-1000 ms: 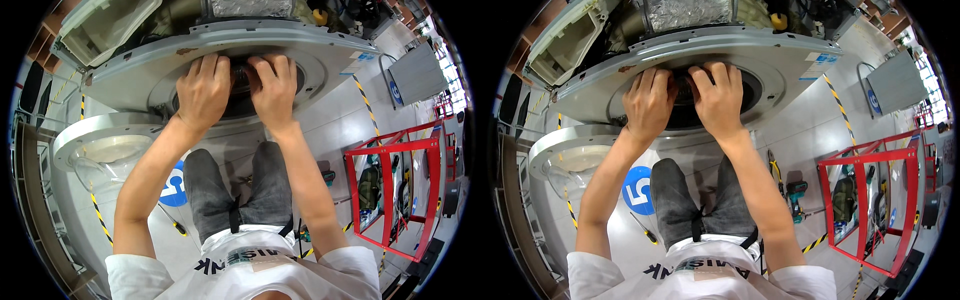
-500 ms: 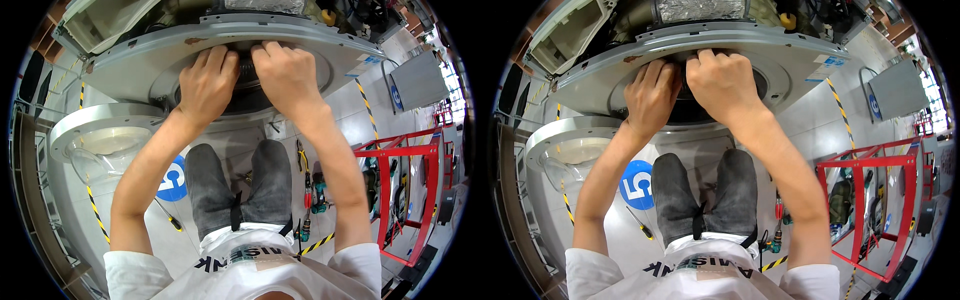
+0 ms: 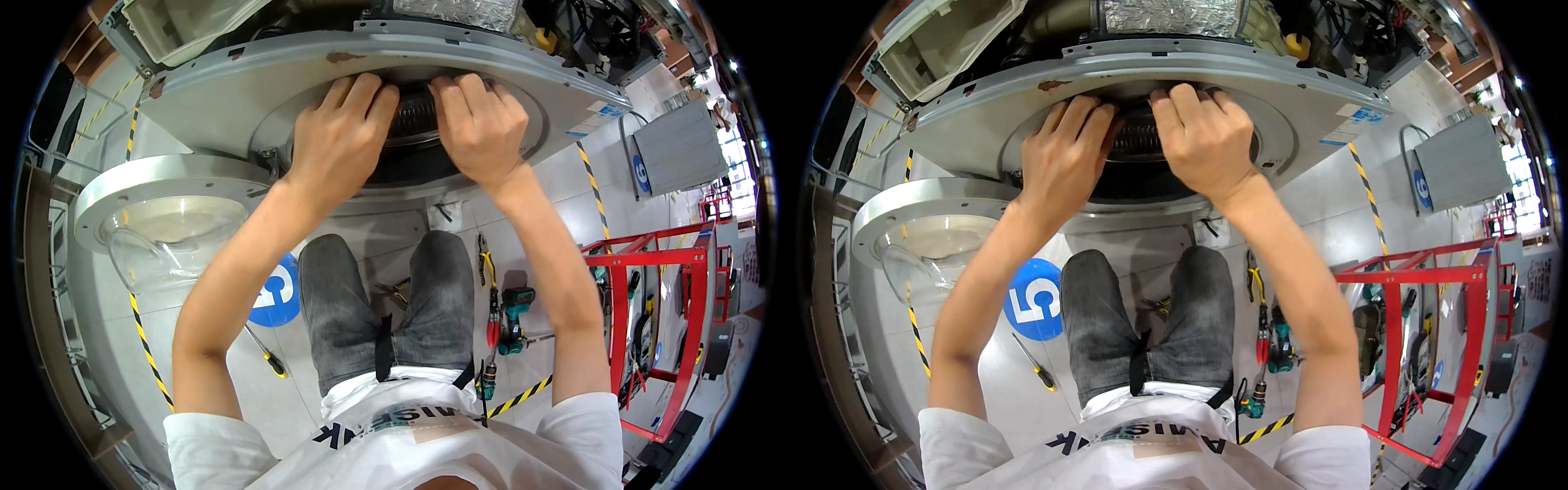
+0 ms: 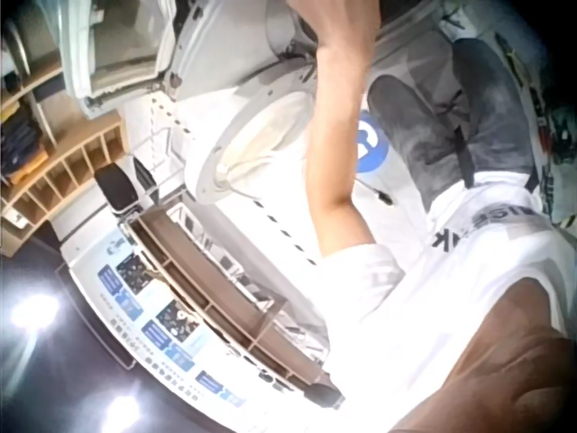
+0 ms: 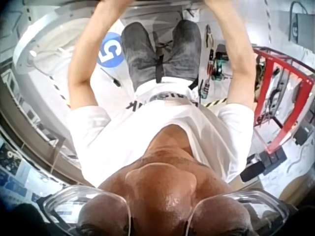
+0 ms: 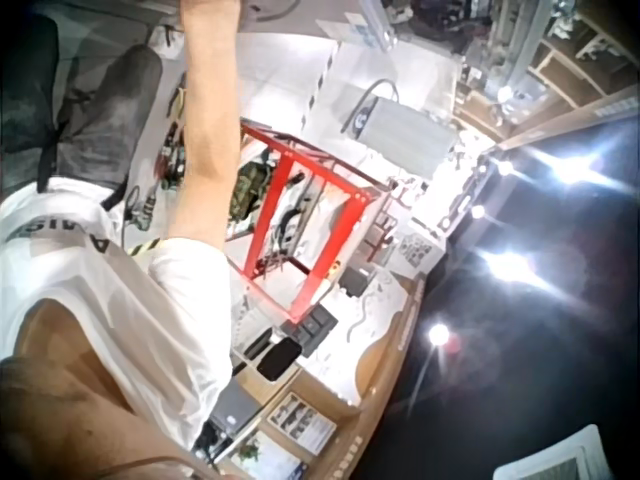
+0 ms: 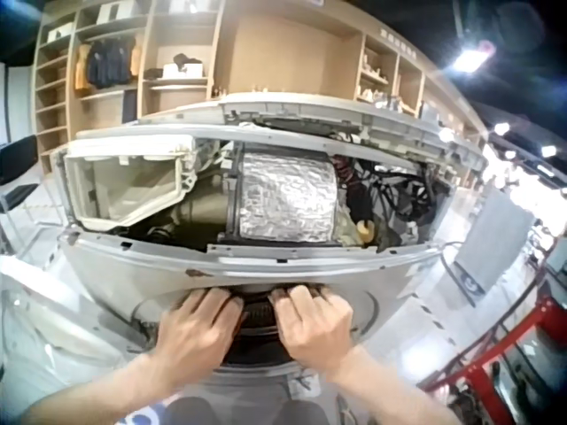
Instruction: The person adjusts the rubber seal around the drum of a washing machine by hand. They then close the door and detach a control panel assembly from the top of the machine, pulling out a wire connector from the circuit board.
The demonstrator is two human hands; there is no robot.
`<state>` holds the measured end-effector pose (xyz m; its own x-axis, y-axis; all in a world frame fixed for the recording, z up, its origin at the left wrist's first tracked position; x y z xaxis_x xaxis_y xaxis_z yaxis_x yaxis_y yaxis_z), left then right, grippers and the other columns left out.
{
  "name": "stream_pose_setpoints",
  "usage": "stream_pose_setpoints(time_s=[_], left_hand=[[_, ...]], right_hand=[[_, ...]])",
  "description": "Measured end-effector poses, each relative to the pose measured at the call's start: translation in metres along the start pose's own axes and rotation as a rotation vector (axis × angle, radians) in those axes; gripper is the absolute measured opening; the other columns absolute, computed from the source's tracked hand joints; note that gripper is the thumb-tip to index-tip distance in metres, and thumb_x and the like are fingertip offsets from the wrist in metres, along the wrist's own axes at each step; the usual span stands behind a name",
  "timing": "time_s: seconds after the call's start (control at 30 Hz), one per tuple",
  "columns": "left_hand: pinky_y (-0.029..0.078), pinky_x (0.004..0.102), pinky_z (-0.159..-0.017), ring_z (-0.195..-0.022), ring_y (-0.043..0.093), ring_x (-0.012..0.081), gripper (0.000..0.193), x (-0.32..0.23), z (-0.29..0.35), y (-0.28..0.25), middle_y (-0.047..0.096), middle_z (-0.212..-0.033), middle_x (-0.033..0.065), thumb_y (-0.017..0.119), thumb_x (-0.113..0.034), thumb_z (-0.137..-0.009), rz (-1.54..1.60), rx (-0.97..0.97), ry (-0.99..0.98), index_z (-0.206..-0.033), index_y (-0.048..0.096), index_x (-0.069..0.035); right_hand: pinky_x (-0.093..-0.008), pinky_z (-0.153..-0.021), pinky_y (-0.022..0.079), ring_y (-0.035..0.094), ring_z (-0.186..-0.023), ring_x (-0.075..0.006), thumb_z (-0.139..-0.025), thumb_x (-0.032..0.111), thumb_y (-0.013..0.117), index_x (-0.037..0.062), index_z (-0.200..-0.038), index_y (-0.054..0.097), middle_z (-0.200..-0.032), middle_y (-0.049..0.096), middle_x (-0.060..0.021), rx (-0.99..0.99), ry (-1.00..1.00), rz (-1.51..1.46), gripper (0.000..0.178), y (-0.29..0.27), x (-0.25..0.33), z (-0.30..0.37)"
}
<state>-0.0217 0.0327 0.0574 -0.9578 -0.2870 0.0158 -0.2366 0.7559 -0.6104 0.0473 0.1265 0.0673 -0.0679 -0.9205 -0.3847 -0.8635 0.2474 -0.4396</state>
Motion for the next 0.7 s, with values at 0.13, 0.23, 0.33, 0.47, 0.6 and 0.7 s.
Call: stream_pose_setpoints(time_s=[0.13,0.23,0.33,0.47,0.6,0.7], left_hand=[[0.050,0.0361,-0.063,-0.083,0.060,0.0269,0.022,-0.002,0.001,0.004,0.058,-0.094,0.0083,0.067,-0.007,-0.077,-0.050,0.037,-0.043,-0.097,0.061,-0.007],[0.050,0.0365,-0.063,-0.082,0.060,0.0276,0.020,-0.003,0.002,0.006,0.058,-0.094,0.0083,0.068,-0.008,-0.077,-0.078,0.013,-0.036,-0.096,0.060,-0.006],[0.049,0.0363,-0.063,-0.079,0.060,0.0279,0.016,-0.001,0.006,0.005,0.059,-0.090,0.0078,0.067,-0.008,-0.079,-0.090,-0.031,-0.031,-0.093,0.060,-0.006],[0.050,0.0322,-0.061,-0.078,0.060,0.0236,0.011,-0.006,0.001,0.006,0.057,-0.088,0.0063,0.062,-0.013,-0.084,-0.134,-0.038,0.006,-0.092,0.059,-0.006],[0.050,0.0328,-0.060,-0.073,0.060,0.0237,0.009,-0.006,-0.002,0.005,0.058,-0.085,0.0056,0.064,-0.013,-0.083,-0.152,-0.024,0.027,-0.088,0.059,-0.008],[0.049,0.0335,-0.060,-0.071,0.060,0.0243,0.008,-0.005,-0.004,0.006,0.059,-0.083,0.0059,0.064,-0.013,-0.083,-0.157,-0.010,0.036,-0.086,0.059,-0.008]], right_hand=[[-0.0313,-0.055,0.045,0.056,-0.057,-0.0203,-0.076,0.009,0.064,0.0051,-0.079,0.061,-0.070,0.051,-0.0045,-0.084,0.161,0.004,0.006,0.001,0.003,0.009],[-0.0329,-0.059,0.047,0.059,-0.061,-0.0228,-0.080,0.008,0.066,0.0028,-0.084,0.061,-0.073,0.055,-0.0062,-0.135,0.491,-0.177,0.008,0.002,-0.005,0.020],[-0.0318,-0.065,0.050,0.063,-0.068,-0.0214,-0.084,0.007,0.067,-0.0002,-0.089,0.061,-0.080,0.061,-0.0084,-0.247,1.051,-0.550,0.011,0.010,-0.003,0.052],[-0.0293,-0.079,0.052,0.065,-0.084,-0.0171,-0.090,0.007,0.063,-0.0052,-0.101,0.060,-0.095,0.066,-0.0120,-0.333,1.640,-1.372,0.017,0.059,0.023,0.092],[-0.0334,-0.084,0.055,0.066,-0.089,-0.0219,-0.091,0.011,0.062,-0.0043,-0.099,0.057,-0.095,0.065,-0.0132,-0.498,1.624,-1.811,0.018,0.078,0.030,0.075],[-0.0342,-0.083,0.055,0.066,-0.088,-0.0220,-0.091,0.010,0.063,-0.0019,-0.097,0.056,-0.092,0.064,-0.0124,-0.578,1.641,-1.900,0.015,0.083,0.029,0.071]])
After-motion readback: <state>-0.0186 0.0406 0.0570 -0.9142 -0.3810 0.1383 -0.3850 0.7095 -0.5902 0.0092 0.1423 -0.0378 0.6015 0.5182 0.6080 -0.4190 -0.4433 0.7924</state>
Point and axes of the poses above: each hand's wrist, its own z-axis away from the middle knuckle, its own y-axis out of the palm, x = y × z, the point moved 8 cm from there along -z, towards the middle knuckle
